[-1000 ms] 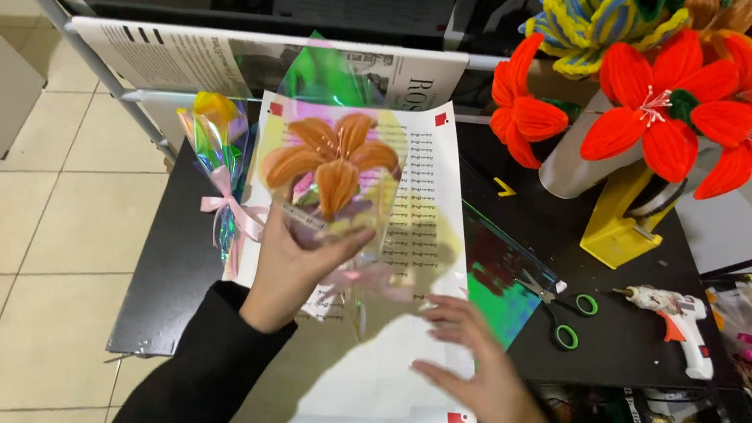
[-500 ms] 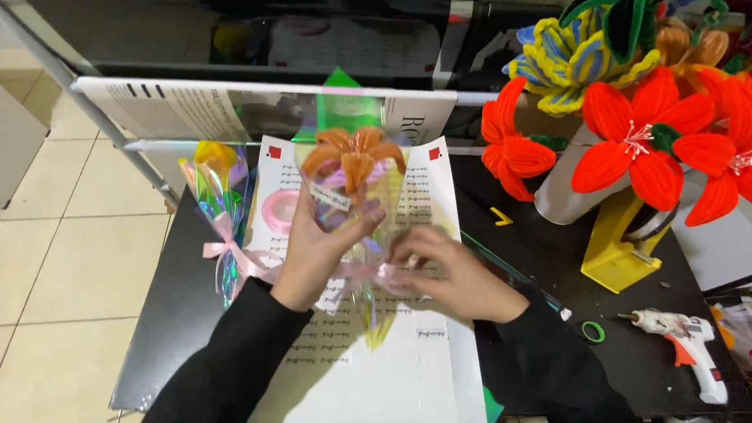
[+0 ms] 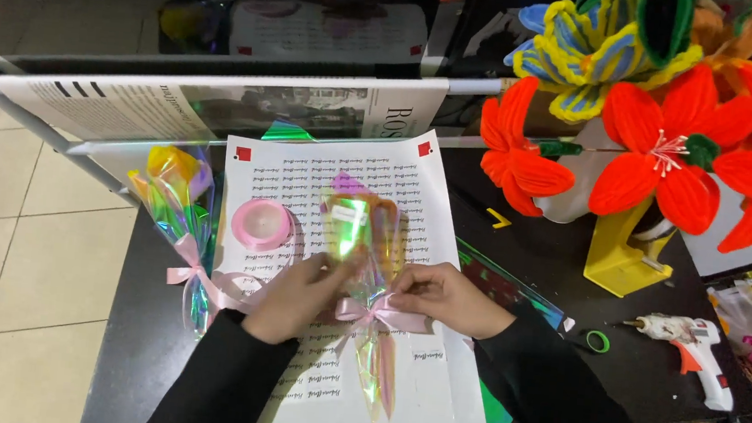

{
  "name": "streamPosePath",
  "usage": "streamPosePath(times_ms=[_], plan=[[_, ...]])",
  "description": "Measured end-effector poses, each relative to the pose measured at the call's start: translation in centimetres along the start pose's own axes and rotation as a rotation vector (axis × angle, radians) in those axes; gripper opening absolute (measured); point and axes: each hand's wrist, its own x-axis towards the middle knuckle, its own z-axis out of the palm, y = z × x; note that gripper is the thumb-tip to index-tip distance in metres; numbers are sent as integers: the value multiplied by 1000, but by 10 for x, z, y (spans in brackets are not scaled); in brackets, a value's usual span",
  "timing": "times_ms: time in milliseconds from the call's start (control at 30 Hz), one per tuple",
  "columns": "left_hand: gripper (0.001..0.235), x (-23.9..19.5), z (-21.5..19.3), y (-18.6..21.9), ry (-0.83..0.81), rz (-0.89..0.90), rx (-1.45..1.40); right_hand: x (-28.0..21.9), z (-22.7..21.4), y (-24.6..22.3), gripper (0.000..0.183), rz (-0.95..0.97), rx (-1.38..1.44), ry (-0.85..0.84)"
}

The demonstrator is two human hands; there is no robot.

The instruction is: The person wraps a pink ribbon around a bouquet of artificial flowers, ties a bow, and trims the ribbon ends with scissors. They then adjust the bow and the wrapping to finalize the presentation.

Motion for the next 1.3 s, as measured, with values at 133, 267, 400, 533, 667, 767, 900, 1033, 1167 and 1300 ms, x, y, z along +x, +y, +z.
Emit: streamPosePath(times_ms=[133, 267, 400, 533, 667, 767, 900, 1033, 1167, 1300], plan=[[50, -18, -27, 12, -75, -36, 149, 0, -1, 1, 9, -23, -15, -6], [29, -27, -38, 23, -280, 84, 105, -2, 3, -3, 10, -46, 15, 5], [29, -23, -35, 26, -308, 203, 30, -2, 6, -6, 12, 7, 31, 17], [26, -16, -24, 5, -327, 185, 61, 1, 9, 3, 11, 25, 59, 15], [36, -13, -25, 7, -370, 206, 124, 1, 8, 2, 10, 35, 94, 33], [30, -15, -23, 5, -392, 215, 146, -1, 8, -1, 10, 47, 126, 40], [23, -12, -21, 6, -440, 254, 116, 0, 9, -6, 10, 40, 124, 21], [32, -14, -23, 5, -451, 288, 111, 0, 9, -3, 10, 52, 142, 29], [32, -10, -11, 4, -415, 334, 53, 2, 6, 2, 10, 17, 134, 9], [35, -7, -5, 1, -291, 310, -91, 1, 4, 10, 13, 15, 185, -4]])
